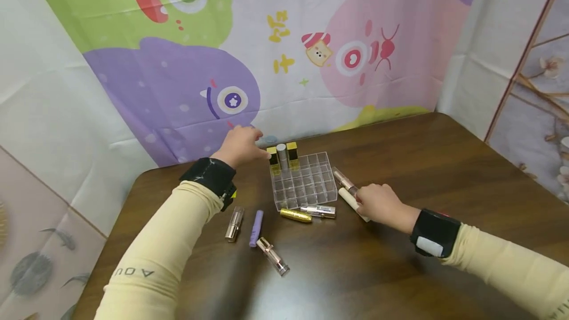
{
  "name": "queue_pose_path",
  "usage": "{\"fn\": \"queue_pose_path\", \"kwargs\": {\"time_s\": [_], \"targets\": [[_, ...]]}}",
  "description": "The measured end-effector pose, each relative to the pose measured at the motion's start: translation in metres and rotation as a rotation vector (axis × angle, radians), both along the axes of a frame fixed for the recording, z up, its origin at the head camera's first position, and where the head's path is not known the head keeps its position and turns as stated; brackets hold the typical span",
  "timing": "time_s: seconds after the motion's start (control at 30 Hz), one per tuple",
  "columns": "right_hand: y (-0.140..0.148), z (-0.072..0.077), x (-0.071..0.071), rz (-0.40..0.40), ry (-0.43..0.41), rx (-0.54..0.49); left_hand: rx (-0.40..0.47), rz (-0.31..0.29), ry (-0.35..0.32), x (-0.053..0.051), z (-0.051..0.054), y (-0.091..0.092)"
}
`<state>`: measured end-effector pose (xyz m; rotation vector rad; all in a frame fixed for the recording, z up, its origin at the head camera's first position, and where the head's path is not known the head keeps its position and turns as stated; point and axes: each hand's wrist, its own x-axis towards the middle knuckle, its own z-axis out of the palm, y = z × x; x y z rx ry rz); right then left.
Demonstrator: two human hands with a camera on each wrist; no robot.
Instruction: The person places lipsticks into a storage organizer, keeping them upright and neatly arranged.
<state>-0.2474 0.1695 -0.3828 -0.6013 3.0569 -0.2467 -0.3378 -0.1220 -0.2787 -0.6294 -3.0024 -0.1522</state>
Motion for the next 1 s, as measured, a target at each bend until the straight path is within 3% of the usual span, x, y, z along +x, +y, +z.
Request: {"fn": "queue_pose_path", "kwargs": {"time_s": [0.1,0.2,0.3,0.43,0.6,0.8,1.0], "targets": [[-0.001,-0.008,0.006,0.014,0.111,0.079,0.009,0.019,0.020,0.006,0.000,-0.017],[-0.003,-0.014,0.009,0.010,0.163,0.123,0.018,0.040,0.011,0.011,-0.005,-0.029],[-0.004,-0.017,0.008,-0.006,0.144,0.123,0.033,0.050,0.003,0.015,-0.011,-0.036],[-0.002,-0.013,0.006,-0.030,0.043,0.057,0.046,0.034,0.027,0.020,-0.016,-0.038],[0.002,0.012,0.000,-0.052,-0.052,-0.051,0.077,-0.015,0.061,0.027,-0.013,-0.031],[0.000,0.049,-0.004,-0.027,-0.015,-0.160,0.118,-0.088,0.055,0.032,-0.008,-0.016],[-0.008,0.076,-0.011,-0.025,-0.008,-0.259,0.134,-0.148,0.043,0.034,-0.007,-0.005]]}}
